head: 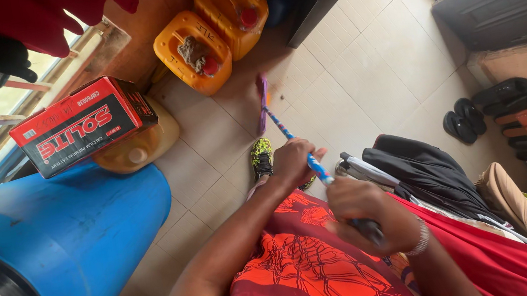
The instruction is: The person sweeps the tiled floor of a hallway and landing area using a broom, pushing dust and debris toward an open doorway.
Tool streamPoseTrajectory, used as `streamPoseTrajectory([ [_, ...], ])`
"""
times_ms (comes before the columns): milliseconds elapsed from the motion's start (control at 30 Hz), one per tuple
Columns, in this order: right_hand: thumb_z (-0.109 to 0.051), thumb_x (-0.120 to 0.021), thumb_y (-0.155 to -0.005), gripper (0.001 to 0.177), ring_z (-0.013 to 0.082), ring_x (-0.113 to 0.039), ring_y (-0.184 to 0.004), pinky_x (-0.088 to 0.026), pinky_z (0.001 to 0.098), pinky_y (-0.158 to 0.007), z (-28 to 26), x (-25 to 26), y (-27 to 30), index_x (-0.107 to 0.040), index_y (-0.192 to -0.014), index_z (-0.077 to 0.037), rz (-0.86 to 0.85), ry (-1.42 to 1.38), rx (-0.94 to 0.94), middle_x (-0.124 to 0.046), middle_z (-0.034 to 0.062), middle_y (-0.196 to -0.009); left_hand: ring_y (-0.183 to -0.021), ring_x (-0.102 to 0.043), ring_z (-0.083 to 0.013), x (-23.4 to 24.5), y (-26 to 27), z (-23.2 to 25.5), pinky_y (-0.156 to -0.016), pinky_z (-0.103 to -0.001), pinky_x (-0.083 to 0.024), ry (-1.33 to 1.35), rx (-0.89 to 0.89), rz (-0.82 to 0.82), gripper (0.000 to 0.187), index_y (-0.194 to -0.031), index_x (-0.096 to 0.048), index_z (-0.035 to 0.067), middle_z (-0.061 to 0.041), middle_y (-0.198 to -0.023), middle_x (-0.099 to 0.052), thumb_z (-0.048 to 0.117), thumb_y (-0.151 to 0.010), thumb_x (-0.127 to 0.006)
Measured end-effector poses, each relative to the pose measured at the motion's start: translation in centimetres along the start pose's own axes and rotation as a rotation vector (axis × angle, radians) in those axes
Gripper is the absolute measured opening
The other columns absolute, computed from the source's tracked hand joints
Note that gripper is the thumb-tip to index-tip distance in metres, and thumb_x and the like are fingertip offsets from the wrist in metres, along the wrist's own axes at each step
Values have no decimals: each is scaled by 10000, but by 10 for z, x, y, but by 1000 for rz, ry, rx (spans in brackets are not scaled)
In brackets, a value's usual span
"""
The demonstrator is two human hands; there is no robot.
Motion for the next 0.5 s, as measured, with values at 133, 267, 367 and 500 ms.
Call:
streamPoseTrajectory([
  [133,-175,-738,-873,418,265,-460,-600,-364,418,-616,-30,0,6,-410,-638,-67,-32,-133,92,-396,63,-600,-742,-670,-358,28,19,27,-652,-488,-527,-49,43,-30,524,-584,-620,74,-151,-691,-644,452,-947,-633],
  [267,-250,-739,-967,436,292,-509,-661,-420,418,-653,-28,-6,6,-462,-703,-40,77,-206,165,-437,80,-653,-709,-667,-349,43,54,-5,-666,-493,-527,-127,161,-51,541,-586,-634,78,-159,-664,-644,483,-944,-641],
  [367,-165,-699,-1003,392,297,-502,-675,-450,450,-701,2,-24,-7,-455,-764,27,105,-366,147,-470,132,-702,-714,-674,-363,38,77,-51,-635,-521,-521,-188,184,-64,466,-634,-695,108,-142,-680,-660,452,-940,-621],
  [500,-72,-683,-973,432,291,-403,-635,-394,423,-702,52,-50,-18,-362,-691,-6,-83,-299,-61,-345,103,-653,-817,-675,-373,-5,87,-118,-701,-526,-526,-177,379,-186,451,-684,-707,97,-160,-779,-672,444,-954,-606],
])
Point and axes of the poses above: each hand's wrist, its own y-axis away from the middle knuckle, its own x-axis out of the back of the hand, z = x × y, the point moved 9 cm from there along -y, towards the middle knuckle
